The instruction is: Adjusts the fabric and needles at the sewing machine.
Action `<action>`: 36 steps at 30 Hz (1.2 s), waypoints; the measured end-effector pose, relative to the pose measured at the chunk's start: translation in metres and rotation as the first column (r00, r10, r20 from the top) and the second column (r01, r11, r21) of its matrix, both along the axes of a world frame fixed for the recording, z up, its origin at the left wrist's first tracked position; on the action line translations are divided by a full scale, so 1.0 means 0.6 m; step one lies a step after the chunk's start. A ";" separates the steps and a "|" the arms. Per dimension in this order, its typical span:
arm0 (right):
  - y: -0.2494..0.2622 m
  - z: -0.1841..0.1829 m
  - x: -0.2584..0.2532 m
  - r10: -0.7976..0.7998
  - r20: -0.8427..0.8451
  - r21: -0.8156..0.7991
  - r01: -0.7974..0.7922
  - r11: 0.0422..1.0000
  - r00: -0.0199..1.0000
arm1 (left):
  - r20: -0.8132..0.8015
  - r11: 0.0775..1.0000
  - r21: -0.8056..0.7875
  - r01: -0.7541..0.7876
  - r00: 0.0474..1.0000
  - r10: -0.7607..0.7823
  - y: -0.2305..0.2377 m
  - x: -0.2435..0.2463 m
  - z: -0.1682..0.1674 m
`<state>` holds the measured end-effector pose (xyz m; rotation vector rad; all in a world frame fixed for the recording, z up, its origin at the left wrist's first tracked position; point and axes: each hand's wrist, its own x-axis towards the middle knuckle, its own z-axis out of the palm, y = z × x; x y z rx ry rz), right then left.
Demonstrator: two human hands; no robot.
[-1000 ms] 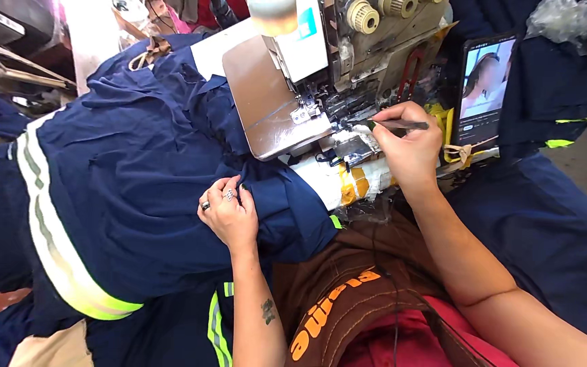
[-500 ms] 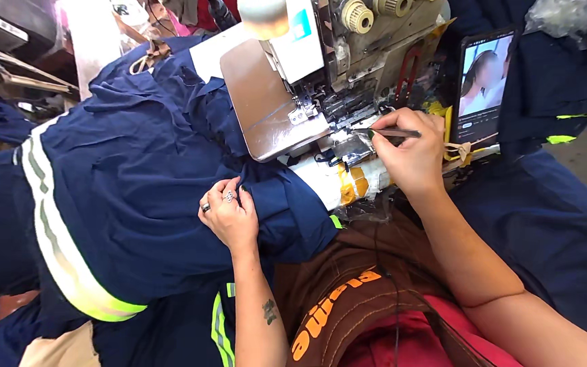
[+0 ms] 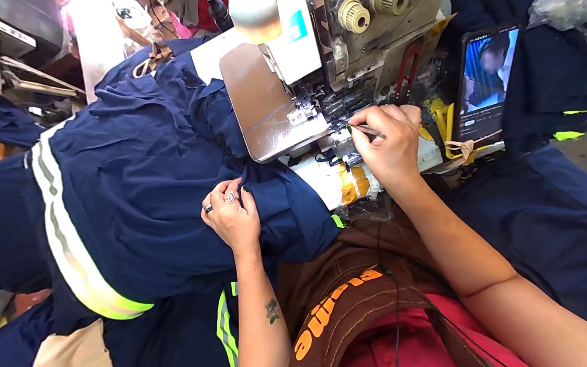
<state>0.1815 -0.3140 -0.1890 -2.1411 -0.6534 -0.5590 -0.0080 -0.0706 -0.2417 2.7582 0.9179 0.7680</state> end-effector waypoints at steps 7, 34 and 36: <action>-0.008 0.007 -0.003 0.100 -0.130 0.149 -0.080 0.986 0.986 | -0.002 1.000 0.011 0.006 1.000 -0.006 0.003 -0.002 -0.001; -0.048 0.027 0.027 0.201 -0.261 0.140 -0.169 0.976 0.944 | 0.244 0.804 -0.111 0.584 0.801 -0.547 -0.166 0.116 -0.006; -0.027 0.018 0.029 0.184 -0.223 0.060 -0.175 0.983 0.957 | 0.284 0.805 -0.180 0.565 0.813 -0.507 -0.160 0.115 -0.006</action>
